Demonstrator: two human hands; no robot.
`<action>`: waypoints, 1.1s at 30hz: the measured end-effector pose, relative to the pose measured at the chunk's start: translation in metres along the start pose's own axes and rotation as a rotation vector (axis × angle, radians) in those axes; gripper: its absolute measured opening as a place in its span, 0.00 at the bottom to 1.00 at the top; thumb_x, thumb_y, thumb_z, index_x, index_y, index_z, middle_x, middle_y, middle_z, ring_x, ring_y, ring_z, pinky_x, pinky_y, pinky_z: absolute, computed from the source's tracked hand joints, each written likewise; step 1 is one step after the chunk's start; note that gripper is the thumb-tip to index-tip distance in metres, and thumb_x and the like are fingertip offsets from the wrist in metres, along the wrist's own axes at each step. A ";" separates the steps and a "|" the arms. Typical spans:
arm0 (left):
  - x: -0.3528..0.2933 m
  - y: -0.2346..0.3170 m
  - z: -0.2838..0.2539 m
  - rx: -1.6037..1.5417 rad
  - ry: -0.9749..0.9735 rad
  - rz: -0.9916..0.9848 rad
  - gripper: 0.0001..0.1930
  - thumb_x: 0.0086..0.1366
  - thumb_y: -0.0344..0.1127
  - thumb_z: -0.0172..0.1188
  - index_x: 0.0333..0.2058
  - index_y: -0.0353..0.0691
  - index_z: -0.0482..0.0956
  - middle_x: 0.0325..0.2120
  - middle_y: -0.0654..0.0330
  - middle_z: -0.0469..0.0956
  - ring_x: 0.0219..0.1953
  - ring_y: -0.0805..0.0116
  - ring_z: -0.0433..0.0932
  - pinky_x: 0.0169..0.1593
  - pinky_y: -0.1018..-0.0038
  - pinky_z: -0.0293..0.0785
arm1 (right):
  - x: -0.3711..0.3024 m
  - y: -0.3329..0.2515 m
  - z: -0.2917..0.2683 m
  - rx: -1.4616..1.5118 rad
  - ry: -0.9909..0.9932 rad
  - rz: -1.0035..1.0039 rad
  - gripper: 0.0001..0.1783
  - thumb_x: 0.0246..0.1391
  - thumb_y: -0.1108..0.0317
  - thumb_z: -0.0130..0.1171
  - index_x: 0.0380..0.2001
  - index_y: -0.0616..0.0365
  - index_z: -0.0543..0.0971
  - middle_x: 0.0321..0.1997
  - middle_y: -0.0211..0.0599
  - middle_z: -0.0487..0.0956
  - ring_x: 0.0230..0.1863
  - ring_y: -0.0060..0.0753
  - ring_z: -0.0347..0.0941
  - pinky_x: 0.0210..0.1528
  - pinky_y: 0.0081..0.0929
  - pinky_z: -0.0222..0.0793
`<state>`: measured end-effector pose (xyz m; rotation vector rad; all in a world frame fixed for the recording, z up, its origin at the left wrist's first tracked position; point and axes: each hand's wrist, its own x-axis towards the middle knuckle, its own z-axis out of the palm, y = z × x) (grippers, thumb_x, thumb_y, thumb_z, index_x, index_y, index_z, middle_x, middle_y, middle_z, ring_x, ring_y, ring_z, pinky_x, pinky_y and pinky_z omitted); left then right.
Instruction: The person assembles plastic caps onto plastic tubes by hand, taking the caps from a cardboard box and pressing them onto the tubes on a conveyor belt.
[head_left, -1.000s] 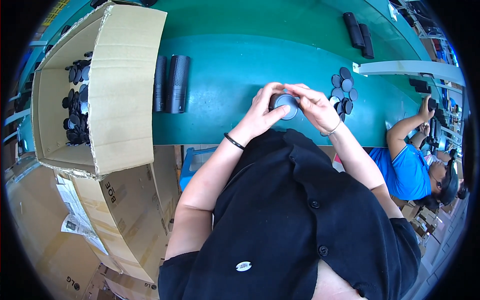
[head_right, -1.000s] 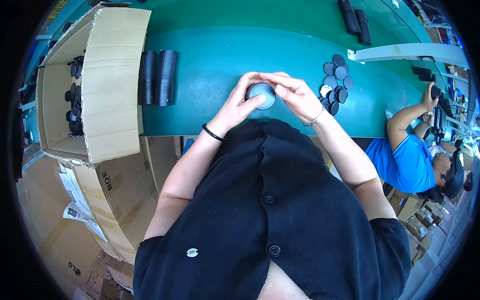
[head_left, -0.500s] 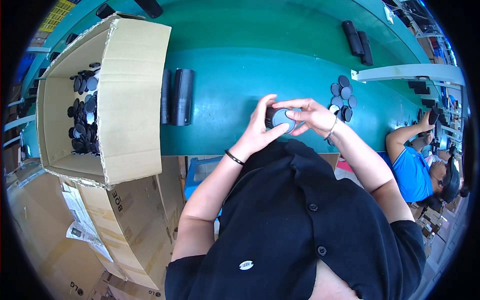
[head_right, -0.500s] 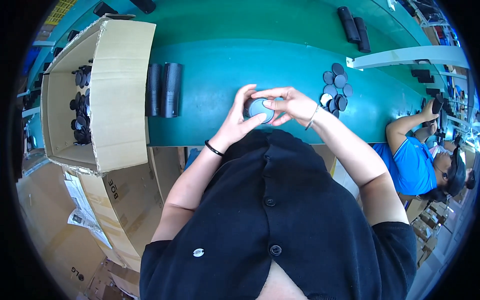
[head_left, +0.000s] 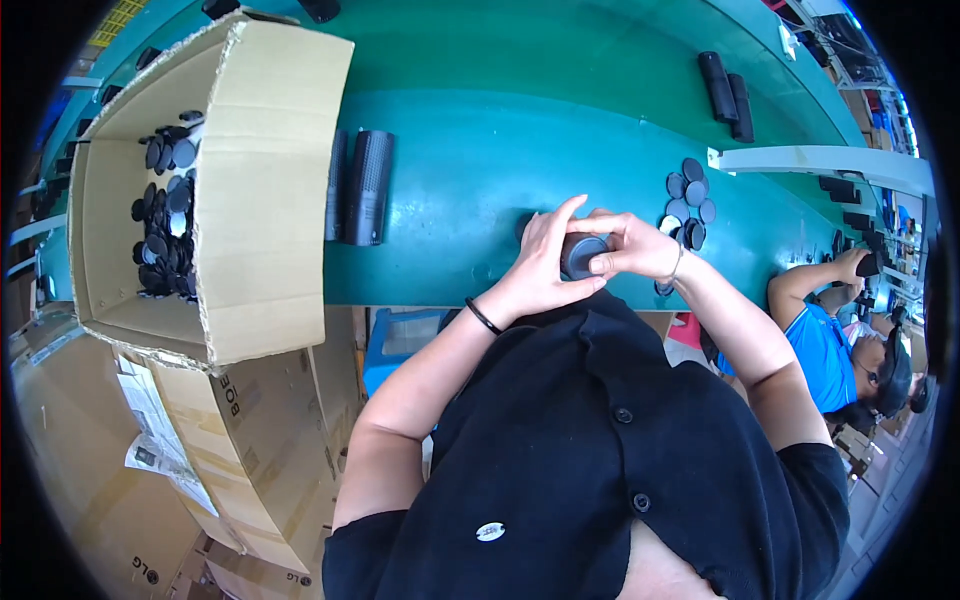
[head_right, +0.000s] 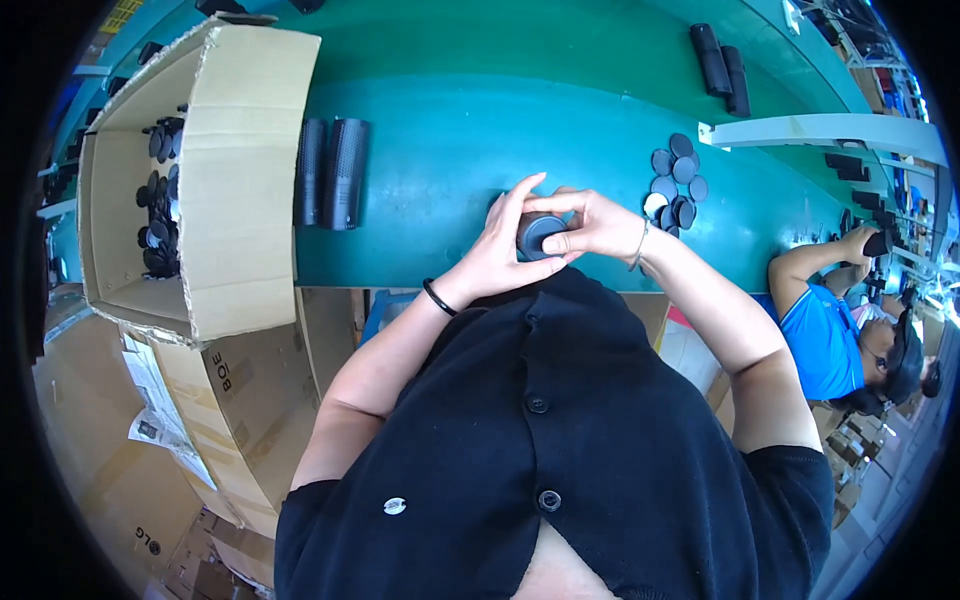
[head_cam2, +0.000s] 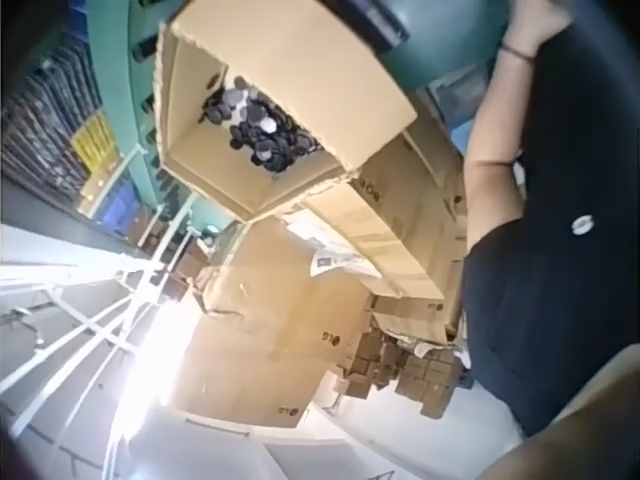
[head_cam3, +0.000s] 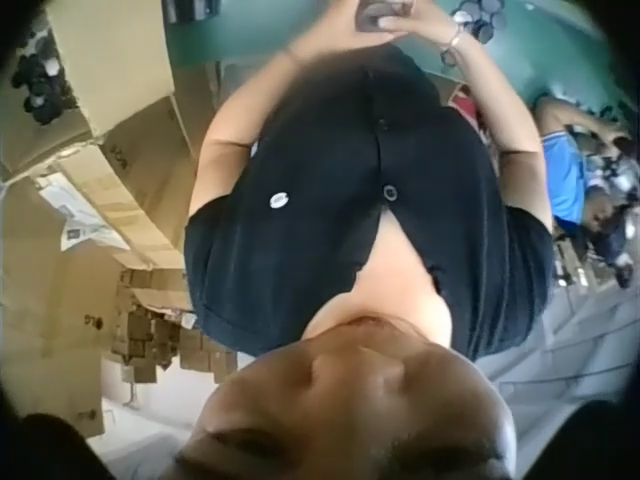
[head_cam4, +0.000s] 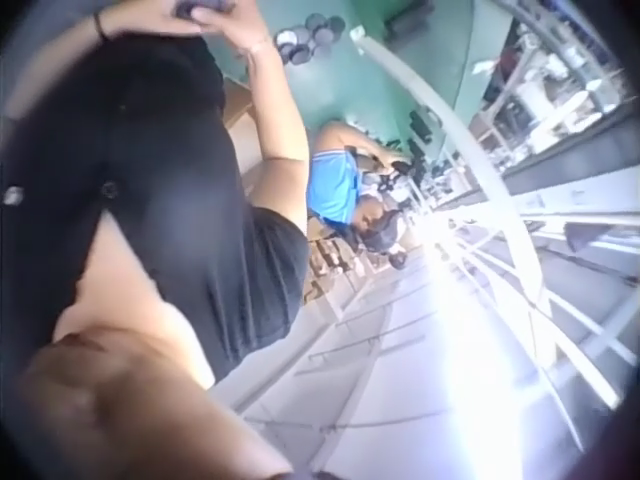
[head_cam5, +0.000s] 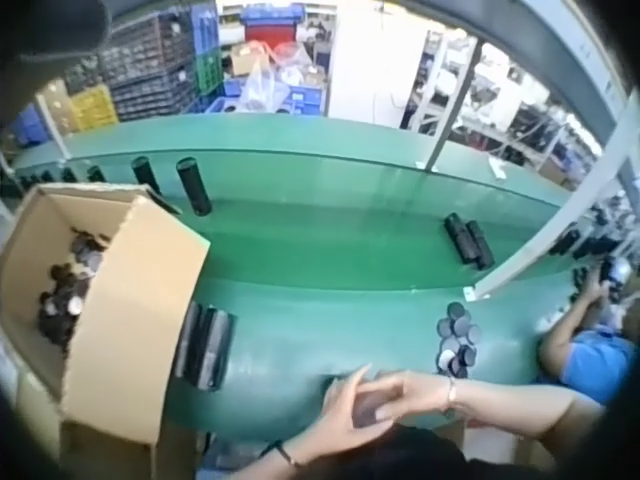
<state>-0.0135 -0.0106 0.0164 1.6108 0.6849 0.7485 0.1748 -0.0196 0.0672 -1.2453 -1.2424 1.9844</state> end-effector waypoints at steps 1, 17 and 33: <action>0.000 0.002 0.002 0.041 -0.025 0.010 0.47 0.47 0.45 0.66 0.63 0.41 0.50 0.49 0.47 0.66 0.52 0.50 0.63 0.59 0.55 0.53 | -0.004 0.005 0.000 0.004 0.001 0.013 0.26 0.49 0.63 0.66 0.53 0.52 0.75 0.36 0.32 0.69 0.39 0.26 0.72 0.30 0.19 0.75; 0.013 0.005 0.016 0.175 -0.119 0.086 0.49 0.42 0.46 0.67 0.63 0.40 0.53 0.46 0.49 0.69 0.49 0.49 0.66 0.59 0.54 0.51 | -0.037 0.027 0.013 0.024 0.252 -0.152 0.29 0.44 0.71 0.67 0.53 0.54 0.75 0.37 0.27 0.68 0.35 0.21 0.62 0.40 0.22 0.63; 0.272 -0.030 -0.270 0.574 1.310 -0.235 0.40 0.45 0.34 0.66 0.56 0.31 0.55 0.54 0.43 0.59 0.55 0.42 0.59 0.57 0.56 0.60 | 0.074 -0.014 -0.230 -1.270 0.820 -0.111 0.36 0.36 0.83 0.63 0.52 0.41 0.75 0.40 0.46 0.61 0.40 0.53 0.68 0.41 0.40 0.70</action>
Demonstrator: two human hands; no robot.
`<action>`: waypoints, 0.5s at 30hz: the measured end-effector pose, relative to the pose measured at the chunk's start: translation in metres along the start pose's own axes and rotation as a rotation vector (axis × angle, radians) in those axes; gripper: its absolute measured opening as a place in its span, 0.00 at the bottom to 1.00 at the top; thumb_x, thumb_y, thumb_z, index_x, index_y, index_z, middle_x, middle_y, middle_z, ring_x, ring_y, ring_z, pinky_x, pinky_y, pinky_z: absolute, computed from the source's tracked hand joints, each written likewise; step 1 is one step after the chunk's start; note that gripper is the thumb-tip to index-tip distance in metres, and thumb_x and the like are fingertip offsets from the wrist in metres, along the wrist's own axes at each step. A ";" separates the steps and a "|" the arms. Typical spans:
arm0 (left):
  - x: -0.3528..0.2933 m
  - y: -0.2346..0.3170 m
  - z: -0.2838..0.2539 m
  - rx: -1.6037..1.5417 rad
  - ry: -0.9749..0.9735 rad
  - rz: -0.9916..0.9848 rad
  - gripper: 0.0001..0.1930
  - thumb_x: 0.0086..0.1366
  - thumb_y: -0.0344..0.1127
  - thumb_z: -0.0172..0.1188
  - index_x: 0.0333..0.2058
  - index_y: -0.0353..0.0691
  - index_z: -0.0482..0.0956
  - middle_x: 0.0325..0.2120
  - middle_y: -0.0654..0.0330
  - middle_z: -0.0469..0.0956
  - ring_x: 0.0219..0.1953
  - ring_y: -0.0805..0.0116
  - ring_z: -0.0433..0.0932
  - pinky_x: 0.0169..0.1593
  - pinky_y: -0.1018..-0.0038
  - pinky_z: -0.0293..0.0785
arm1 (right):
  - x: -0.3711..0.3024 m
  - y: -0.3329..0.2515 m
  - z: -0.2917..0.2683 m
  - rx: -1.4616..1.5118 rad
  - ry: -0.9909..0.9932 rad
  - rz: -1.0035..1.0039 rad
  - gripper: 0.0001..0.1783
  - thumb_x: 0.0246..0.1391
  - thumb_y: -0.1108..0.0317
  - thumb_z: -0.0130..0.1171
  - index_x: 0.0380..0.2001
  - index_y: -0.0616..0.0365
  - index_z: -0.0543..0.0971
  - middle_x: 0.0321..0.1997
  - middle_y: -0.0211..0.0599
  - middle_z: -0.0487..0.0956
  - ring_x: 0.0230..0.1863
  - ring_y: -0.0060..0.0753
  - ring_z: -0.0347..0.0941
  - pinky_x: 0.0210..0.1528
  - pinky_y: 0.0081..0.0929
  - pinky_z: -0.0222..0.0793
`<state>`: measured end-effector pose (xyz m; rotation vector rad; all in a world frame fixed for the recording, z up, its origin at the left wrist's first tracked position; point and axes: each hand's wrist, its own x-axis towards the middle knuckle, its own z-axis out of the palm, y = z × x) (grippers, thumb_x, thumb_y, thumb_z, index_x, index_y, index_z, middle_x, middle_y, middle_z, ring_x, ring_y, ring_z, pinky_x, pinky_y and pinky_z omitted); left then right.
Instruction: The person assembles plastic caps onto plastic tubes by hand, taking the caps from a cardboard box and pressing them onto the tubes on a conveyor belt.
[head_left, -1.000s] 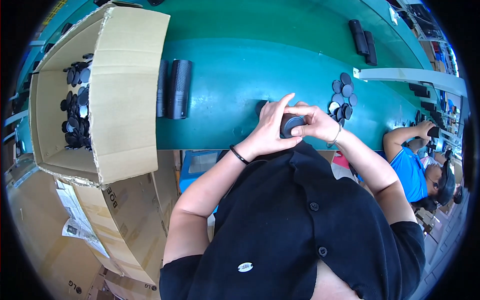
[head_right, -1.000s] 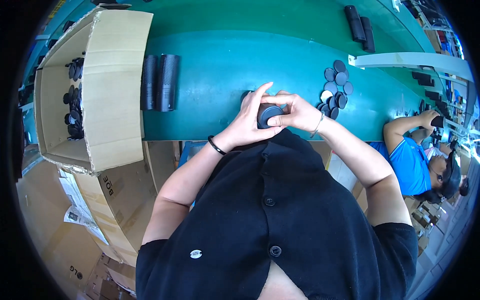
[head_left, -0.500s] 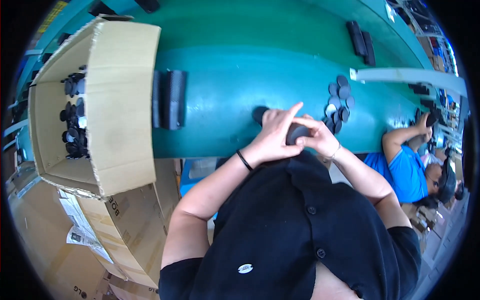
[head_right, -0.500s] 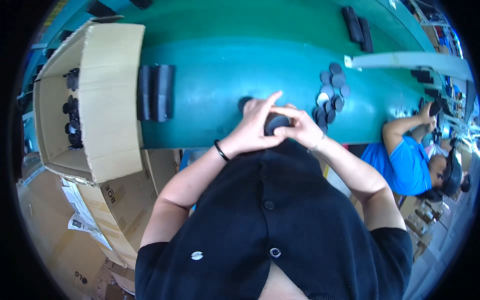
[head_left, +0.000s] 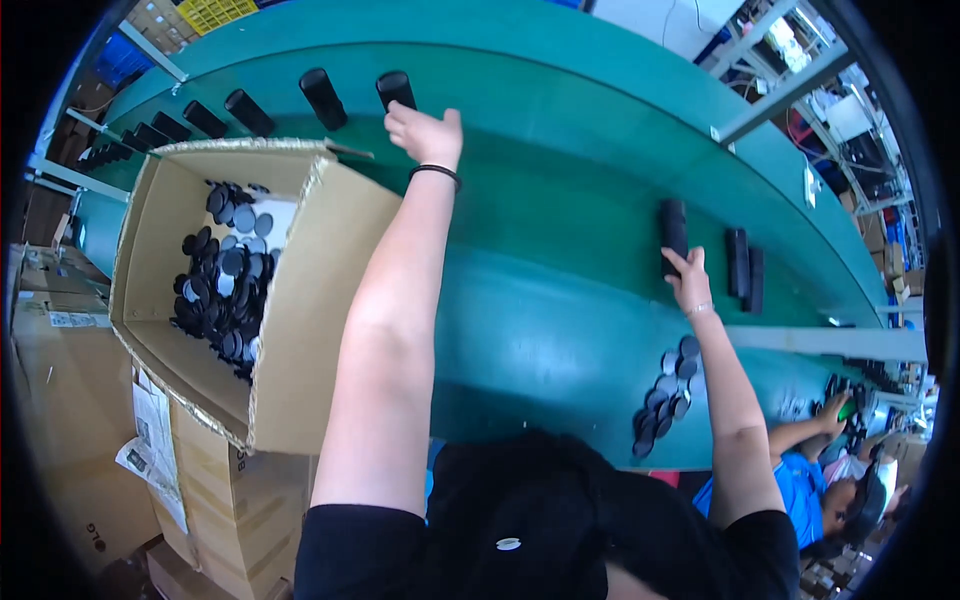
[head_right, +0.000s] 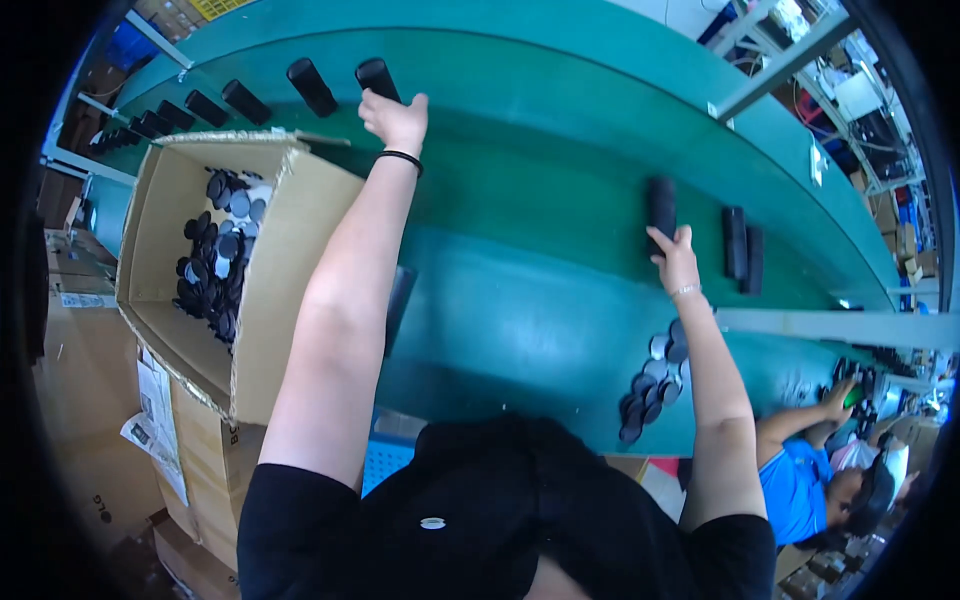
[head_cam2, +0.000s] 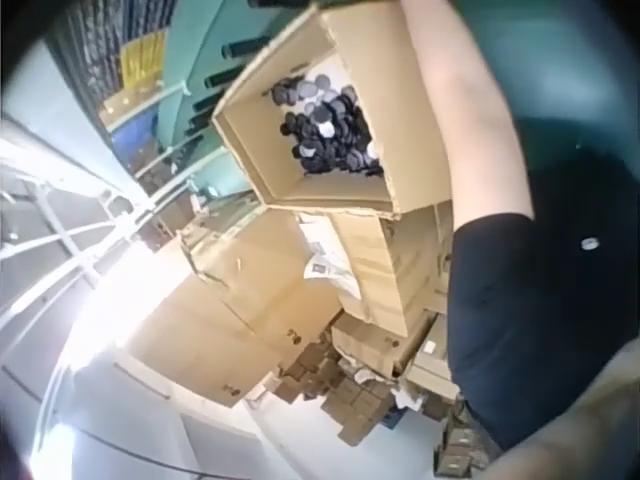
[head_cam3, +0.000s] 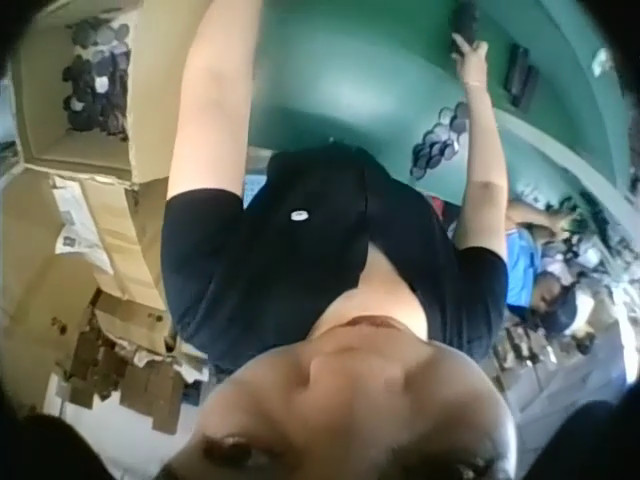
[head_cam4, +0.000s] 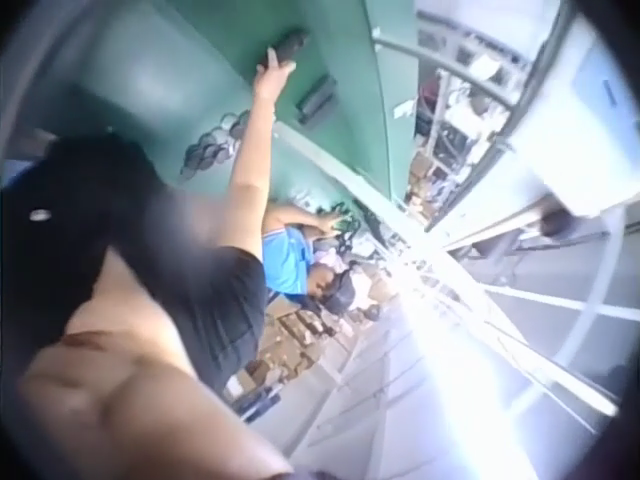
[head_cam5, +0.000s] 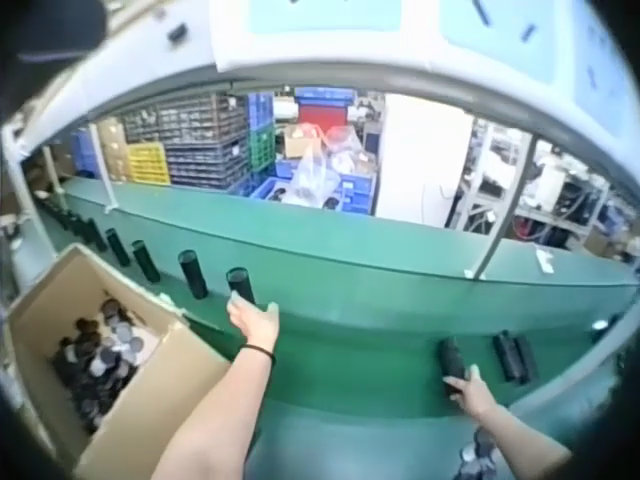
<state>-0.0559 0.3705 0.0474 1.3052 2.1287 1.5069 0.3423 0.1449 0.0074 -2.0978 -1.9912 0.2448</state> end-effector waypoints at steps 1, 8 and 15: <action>0.014 0.003 0.002 0.062 0.003 -0.070 0.42 0.46 0.35 0.67 0.58 0.35 0.54 0.55 0.44 0.57 0.57 0.42 0.56 0.57 0.55 0.62 | 0.000 0.018 0.007 -0.024 -0.013 -0.008 0.36 0.36 0.83 0.62 0.52 0.41 0.74 0.42 0.46 0.62 0.40 0.53 0.69 0.42 0.41 0.71; 0.084 -0.046 0.016 0.328 -0.087 0.016 0.40 0.49 0.39 0.69 0.59 0.45 0.57 0.54 0.44 0.61 0.56 0.40 0.62 0.52 0.55 0.69 | -0.043 0.027 -0.010 0.032 0.057 -0.055 0.32 0.38 0.83 0.60 0.51 0.48 0.75 0.46 0.49 0.67 0.43 0.53 0.71 0.42 0.39 0.71; 0.008 -0.006 0.005 0.124 -0.301 0.390 0.31 0.54 0.37 0.65 0.56 0.41 0.64 0.43 0.43 0.70 0.45 0.42 0.72 0.48 0.57 0.71 | -0.137 0.021 -0.031 0.170 -0.124 0.150 0.11 0.39 0.78 0.63 0.31 0.58 0.80 0.30 0.44 0.78 0.34 0.43 0.75 0.37 0.34 0.71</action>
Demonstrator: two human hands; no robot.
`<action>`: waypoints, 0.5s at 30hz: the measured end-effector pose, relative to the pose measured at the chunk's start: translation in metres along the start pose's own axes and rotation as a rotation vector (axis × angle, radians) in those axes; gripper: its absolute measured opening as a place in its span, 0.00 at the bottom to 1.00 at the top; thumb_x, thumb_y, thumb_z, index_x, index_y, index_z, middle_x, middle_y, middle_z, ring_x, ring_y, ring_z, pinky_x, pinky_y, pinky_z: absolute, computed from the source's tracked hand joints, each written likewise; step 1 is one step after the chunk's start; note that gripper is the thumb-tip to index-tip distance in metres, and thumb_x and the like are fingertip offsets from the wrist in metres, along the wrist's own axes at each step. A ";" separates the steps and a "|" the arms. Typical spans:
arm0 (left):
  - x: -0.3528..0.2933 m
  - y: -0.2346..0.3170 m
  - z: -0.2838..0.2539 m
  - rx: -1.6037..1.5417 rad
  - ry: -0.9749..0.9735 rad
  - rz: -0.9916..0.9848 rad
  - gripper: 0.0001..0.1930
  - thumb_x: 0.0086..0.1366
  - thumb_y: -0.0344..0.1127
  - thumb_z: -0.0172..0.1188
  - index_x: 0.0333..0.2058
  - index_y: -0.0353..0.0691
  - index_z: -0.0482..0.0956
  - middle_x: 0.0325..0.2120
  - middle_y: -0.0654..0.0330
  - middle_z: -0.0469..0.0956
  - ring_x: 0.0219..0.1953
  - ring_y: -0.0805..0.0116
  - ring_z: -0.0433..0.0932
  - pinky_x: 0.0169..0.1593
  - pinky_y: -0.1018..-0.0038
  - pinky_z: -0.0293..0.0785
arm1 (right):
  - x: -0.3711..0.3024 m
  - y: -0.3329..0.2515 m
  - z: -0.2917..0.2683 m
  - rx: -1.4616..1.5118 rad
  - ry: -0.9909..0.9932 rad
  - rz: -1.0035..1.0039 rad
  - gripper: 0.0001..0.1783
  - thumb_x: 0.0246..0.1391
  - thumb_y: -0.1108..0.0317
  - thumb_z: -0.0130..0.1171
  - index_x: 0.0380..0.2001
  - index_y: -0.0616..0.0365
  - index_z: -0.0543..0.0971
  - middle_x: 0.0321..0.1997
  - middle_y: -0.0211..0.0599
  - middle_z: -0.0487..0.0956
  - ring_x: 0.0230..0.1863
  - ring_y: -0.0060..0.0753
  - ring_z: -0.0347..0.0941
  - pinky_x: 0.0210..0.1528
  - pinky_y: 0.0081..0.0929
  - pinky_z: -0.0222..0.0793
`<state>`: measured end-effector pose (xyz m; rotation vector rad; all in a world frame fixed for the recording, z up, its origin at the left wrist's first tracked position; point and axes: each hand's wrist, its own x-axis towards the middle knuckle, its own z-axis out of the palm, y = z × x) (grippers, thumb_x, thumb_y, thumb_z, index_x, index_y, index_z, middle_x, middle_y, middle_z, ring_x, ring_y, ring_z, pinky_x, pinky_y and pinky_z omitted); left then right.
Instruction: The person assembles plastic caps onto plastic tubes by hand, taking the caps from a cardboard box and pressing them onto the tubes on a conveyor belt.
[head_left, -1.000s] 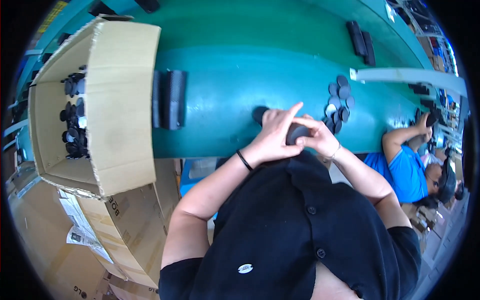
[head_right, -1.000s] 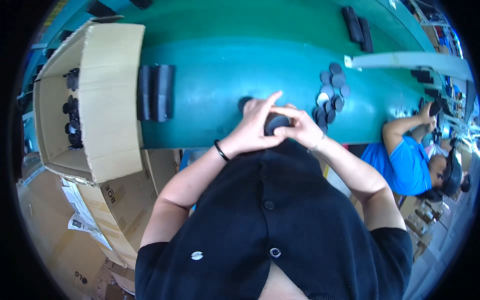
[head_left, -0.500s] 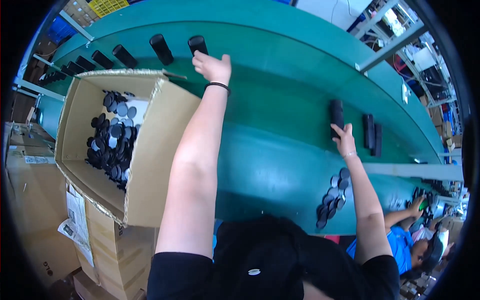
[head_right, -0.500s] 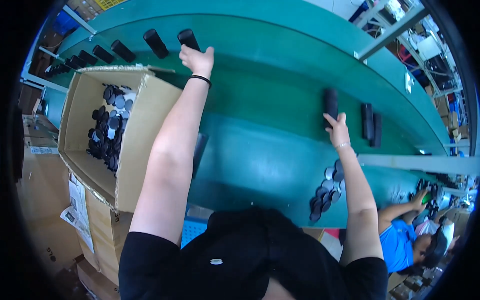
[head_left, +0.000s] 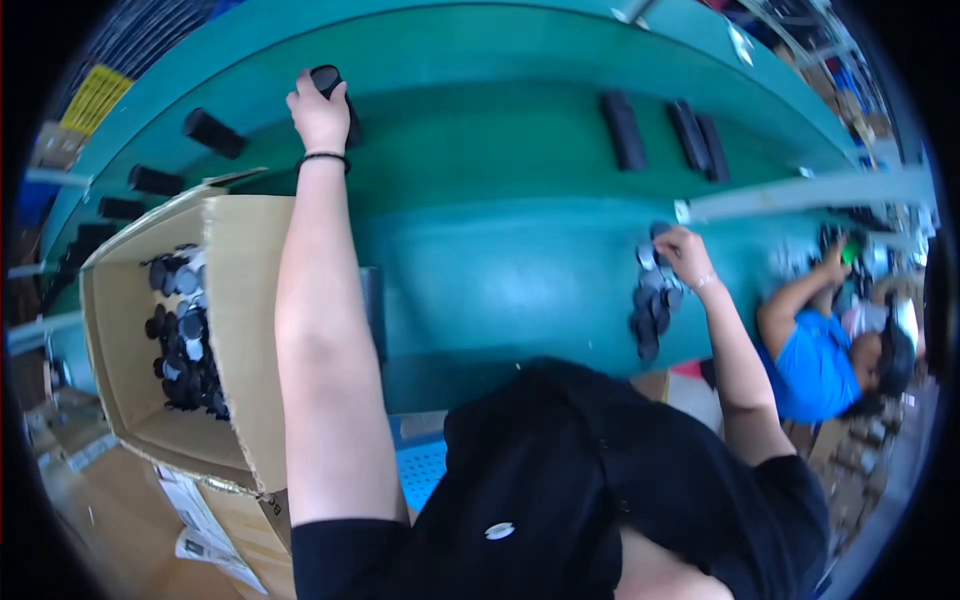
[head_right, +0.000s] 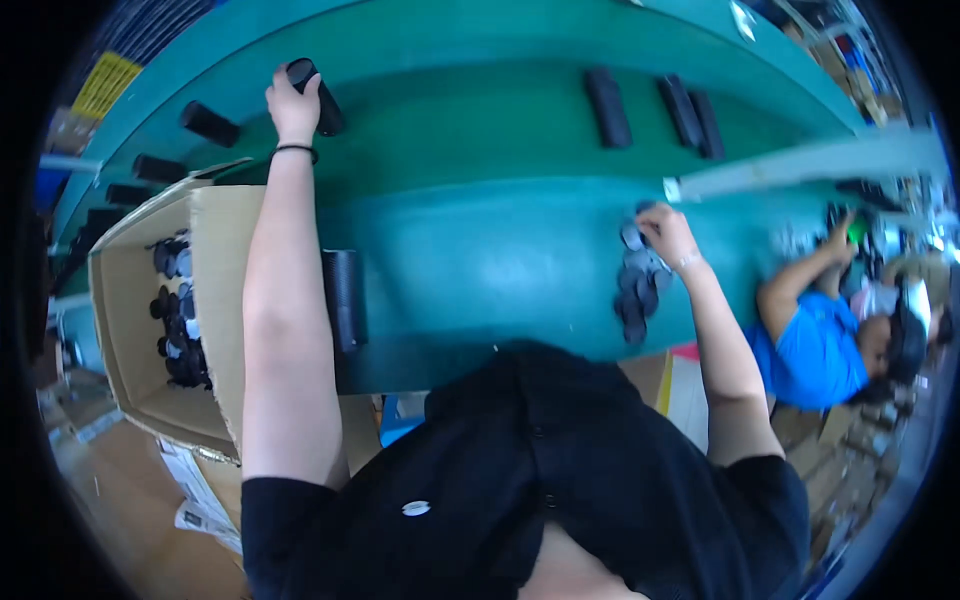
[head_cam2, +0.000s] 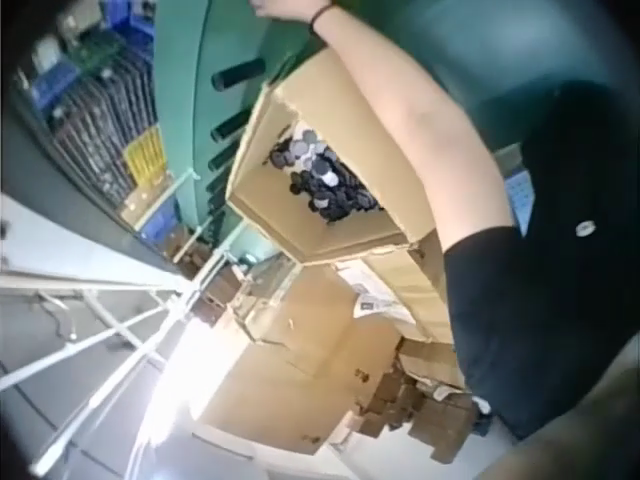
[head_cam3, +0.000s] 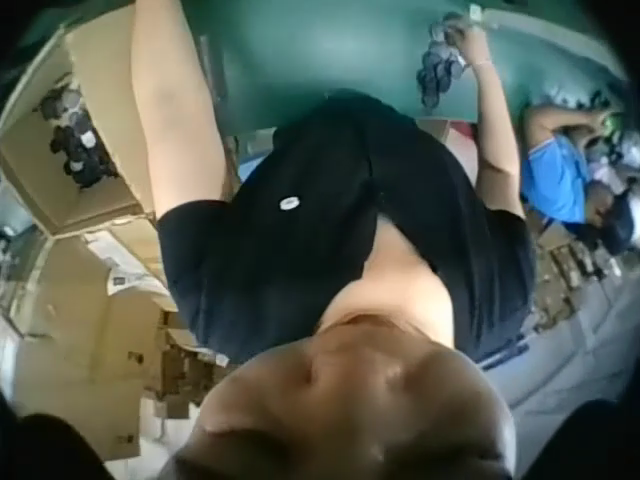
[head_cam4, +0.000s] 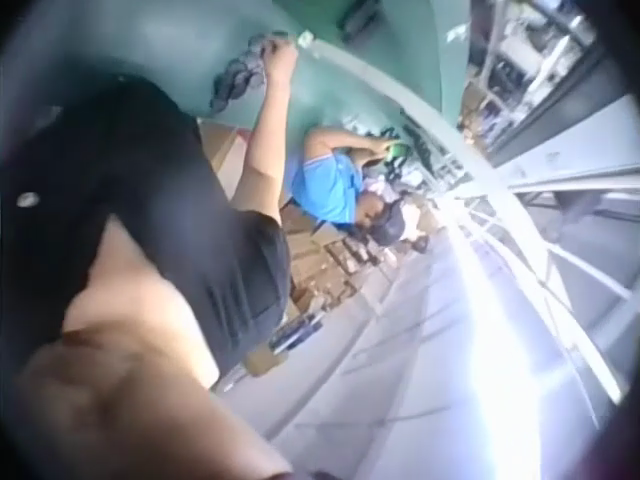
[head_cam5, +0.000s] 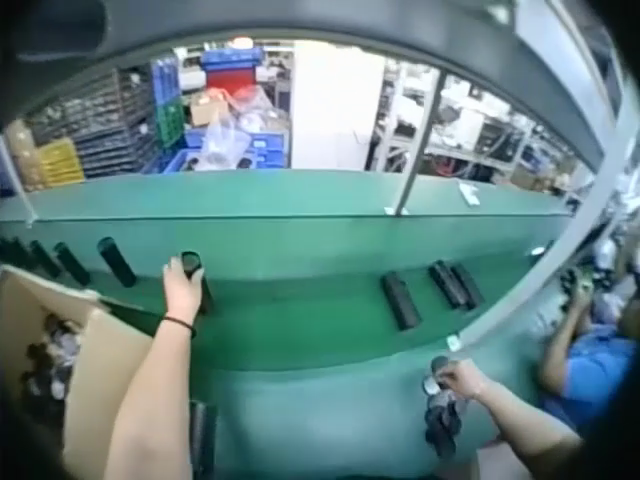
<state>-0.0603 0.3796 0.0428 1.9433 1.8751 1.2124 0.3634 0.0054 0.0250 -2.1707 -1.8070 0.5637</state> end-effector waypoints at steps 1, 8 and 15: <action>-0.027 0.015 -0.005 -0.015 -0.038 0.008 0.31 0.54 0.37 0.65 0.56 0.41 0.64 0.43 0.43 0.70 0.45 0.42 0.72 0.48 0.57 0.71 | -0.012 0.004 0.003 0.051 -0.014 0.008 0.09 0.39 0.77 0.64 0.28 0.59 0.80 0.29 0.43 0.78 0.32 0.43 0.76 0.36 0.34 0.71; -0.226 0.091 -0.065 -0.534 -0.475 0.225 0.33 0.53 0.34 0.66 0.56 0.36 0.64 0.42 0.46 0.71 0.47 0.50 0.72 0.51 0.62 0.69 | -0.066 -0.002 0.041 -0.275 -0.081 0.219 0.19 0.33 0.68 0.69 0.33 0.58 0.76 0.31 0.39 0.76 0.36 0.43 0.72 0.45 0.36 0.67; -0.312 0.075 -0.076 -0.707 -0.697 -0.050 0.38 0.48 0.32 0.70 0.57 0.34 0.62 0.45 0.51 0.71 0.48 0.59 0.73 0.54 0.67 0.68 | -0.077 -0.030 0.068 -0.288 0.154 0.129 0.23 0.33 0.65 0.71 0.36 0.56 0.74 0.41 0.40 0.73 0.38 0.43 0.71 0.47 0.37 0.66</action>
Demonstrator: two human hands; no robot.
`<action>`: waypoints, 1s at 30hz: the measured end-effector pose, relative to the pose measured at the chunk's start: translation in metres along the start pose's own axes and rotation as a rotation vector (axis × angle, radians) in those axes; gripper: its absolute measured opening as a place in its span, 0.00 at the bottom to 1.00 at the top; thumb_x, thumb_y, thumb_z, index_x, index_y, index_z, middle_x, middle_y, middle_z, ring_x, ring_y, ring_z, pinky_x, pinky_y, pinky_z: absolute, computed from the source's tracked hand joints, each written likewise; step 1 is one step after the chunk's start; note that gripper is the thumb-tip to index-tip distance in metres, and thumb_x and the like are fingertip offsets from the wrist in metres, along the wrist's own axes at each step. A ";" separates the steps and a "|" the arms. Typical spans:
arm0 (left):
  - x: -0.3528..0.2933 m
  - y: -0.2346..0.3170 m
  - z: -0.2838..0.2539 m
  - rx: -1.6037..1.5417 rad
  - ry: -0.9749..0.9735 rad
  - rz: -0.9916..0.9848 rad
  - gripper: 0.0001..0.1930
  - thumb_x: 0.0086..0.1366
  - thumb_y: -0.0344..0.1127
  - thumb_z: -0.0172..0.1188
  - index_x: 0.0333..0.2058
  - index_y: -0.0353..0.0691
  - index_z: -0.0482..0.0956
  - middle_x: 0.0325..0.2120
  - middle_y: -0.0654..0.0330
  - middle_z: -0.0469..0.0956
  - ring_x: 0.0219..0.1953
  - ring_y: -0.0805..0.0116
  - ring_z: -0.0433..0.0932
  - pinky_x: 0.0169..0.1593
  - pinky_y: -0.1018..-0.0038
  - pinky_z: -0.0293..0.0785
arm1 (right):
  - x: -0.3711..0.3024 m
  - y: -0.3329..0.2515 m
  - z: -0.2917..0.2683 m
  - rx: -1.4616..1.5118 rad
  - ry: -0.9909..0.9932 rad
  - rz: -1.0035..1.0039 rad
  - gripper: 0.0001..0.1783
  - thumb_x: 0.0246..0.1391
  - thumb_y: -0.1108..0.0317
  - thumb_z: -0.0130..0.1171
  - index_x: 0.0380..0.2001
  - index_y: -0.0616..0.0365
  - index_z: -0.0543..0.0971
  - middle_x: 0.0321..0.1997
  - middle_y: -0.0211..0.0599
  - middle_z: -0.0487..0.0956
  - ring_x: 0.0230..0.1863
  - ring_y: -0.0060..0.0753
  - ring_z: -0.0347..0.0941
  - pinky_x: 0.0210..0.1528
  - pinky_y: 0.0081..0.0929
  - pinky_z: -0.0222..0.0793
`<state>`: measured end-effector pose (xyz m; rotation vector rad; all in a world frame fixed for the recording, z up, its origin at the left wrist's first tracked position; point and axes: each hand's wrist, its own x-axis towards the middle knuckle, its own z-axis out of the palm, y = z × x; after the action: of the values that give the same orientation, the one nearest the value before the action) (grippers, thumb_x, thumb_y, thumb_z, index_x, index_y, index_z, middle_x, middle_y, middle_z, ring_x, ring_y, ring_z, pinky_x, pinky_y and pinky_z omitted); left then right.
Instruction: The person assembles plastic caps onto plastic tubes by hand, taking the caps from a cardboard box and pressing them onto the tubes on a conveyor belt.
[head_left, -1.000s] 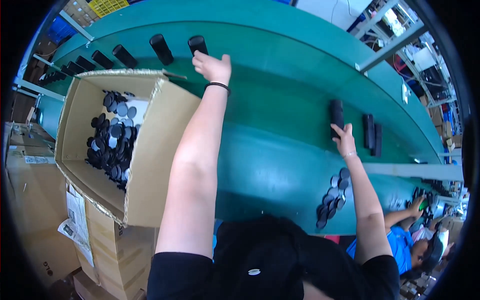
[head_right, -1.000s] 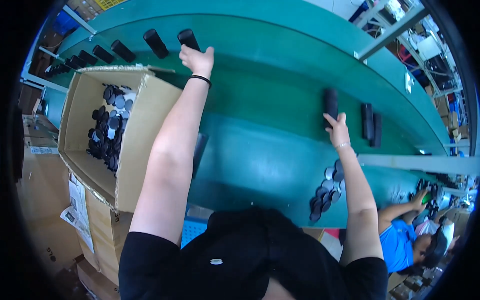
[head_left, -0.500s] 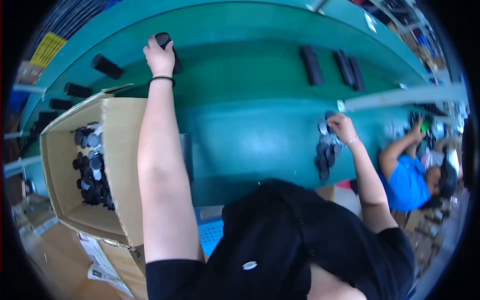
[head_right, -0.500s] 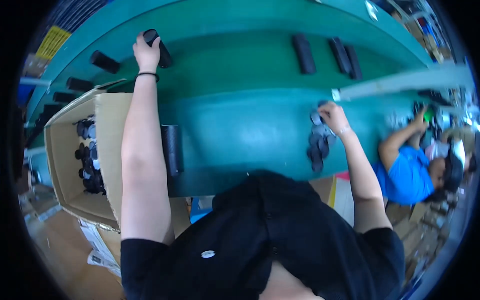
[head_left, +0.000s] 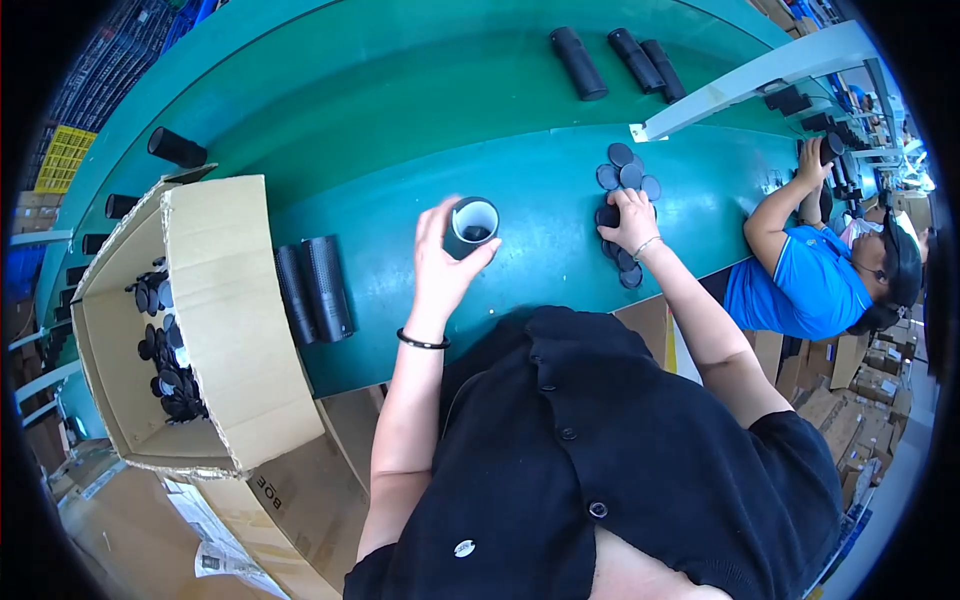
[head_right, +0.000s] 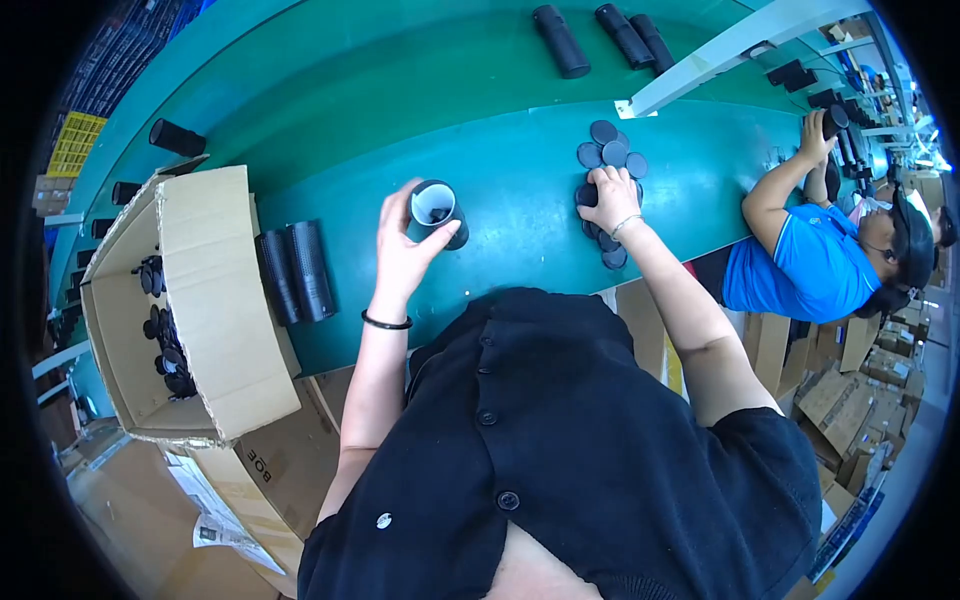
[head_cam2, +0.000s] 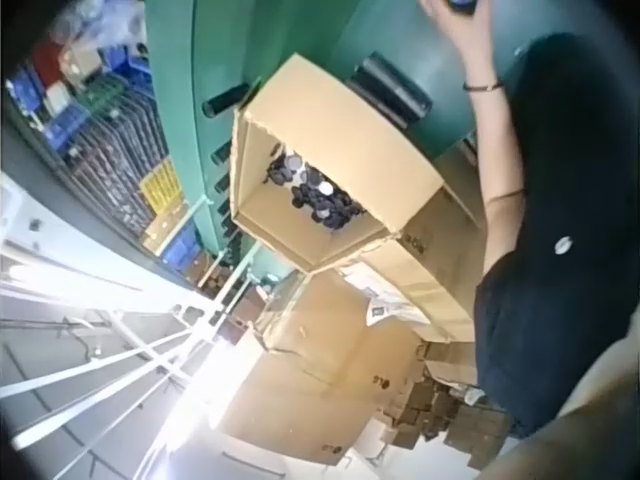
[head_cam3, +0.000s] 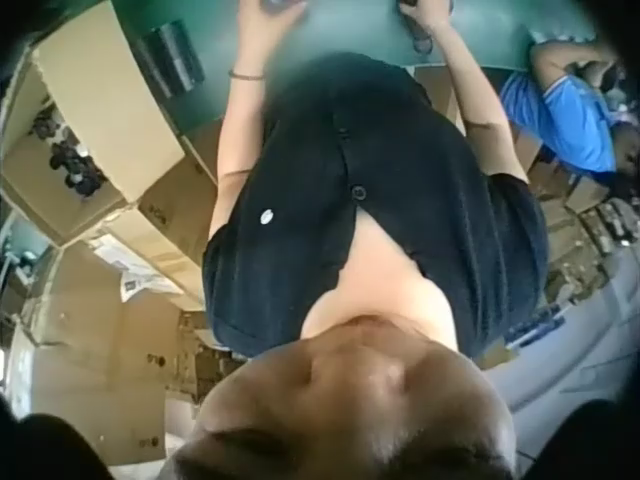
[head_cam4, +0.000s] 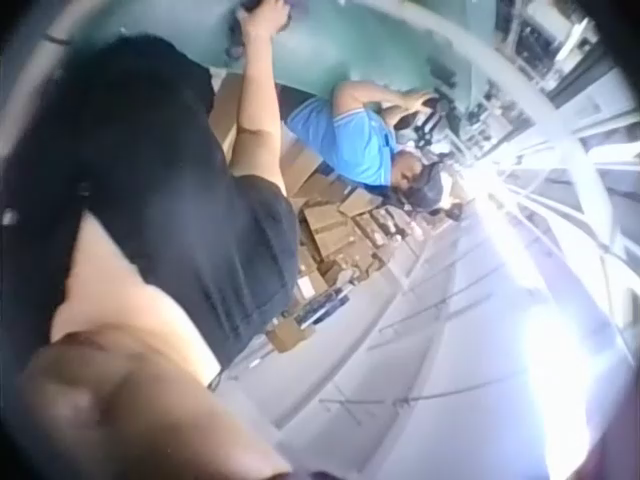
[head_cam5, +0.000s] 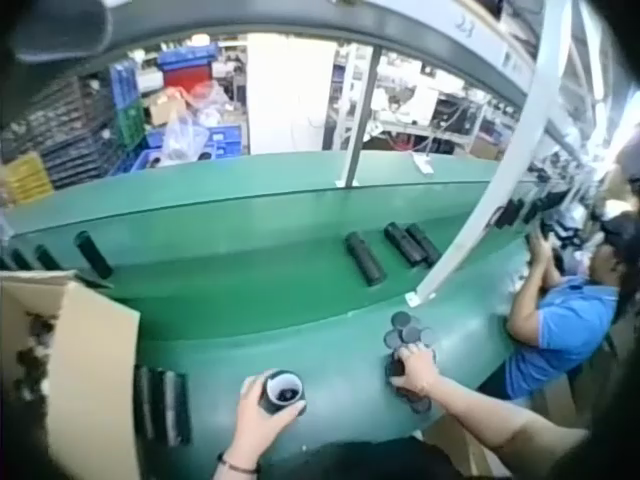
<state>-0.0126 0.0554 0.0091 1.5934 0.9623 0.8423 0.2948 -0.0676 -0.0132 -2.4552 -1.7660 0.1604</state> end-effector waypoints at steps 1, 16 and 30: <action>-0.002 -0.012 0.002 -0.063 -0.049 0.011 0.37 0.48 0.32 0.70 0.56 0.34 0.63 0.45 0.53 0.72 0.48 0.61 0.73 0.53 0.68 0.68 | 0.001 -0.006 0.001 0.046 0.041 -0.046 0.24 0.34 0.65 0.71 0.37 0.57 0.74 0.43 0.40 0.72 0.39 0.43 0.72 0.46 0.37 0.67; -0.015 0.020 -0.001 -0.776 -0.403 -0.304 0.32 0.47 0.29 0.70 0.52 0.38 0.69 0.44 0.64 0.73 0.47 0.75 0.72 0.52 0.76 0.68 | 0.010 -0.132 -0.041 1.153 -0.094 -0.196 0.24 0.49 0.75 0.61 0.51 0.60 0.71 0.46 0.37 0.74 0.46 0.30 0.73 0.43 0.24 0.76; -0.024 0.017 0.005 -0.533 -0.415 -0.209 0.32 0.48 0.30 0.70 0.53 0.40 0.68 0.44 0.62 0.73 0.47 0.71 0.72 0.52 0.73 0.69 | 0.010 -0.117 -0.047 2.067 -0.956 0.088 0.24 0.61 0.61 0.51 0.57 0.62 0.67 0.52 0.38 0.72 0.48 0.28 0.71 0.48 0.26 0.72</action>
<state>-0.0151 0.0295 0.0237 1.1194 0.5338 0.5322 0.1950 -0.0223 0.0506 -0.7166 -0.4729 1.9935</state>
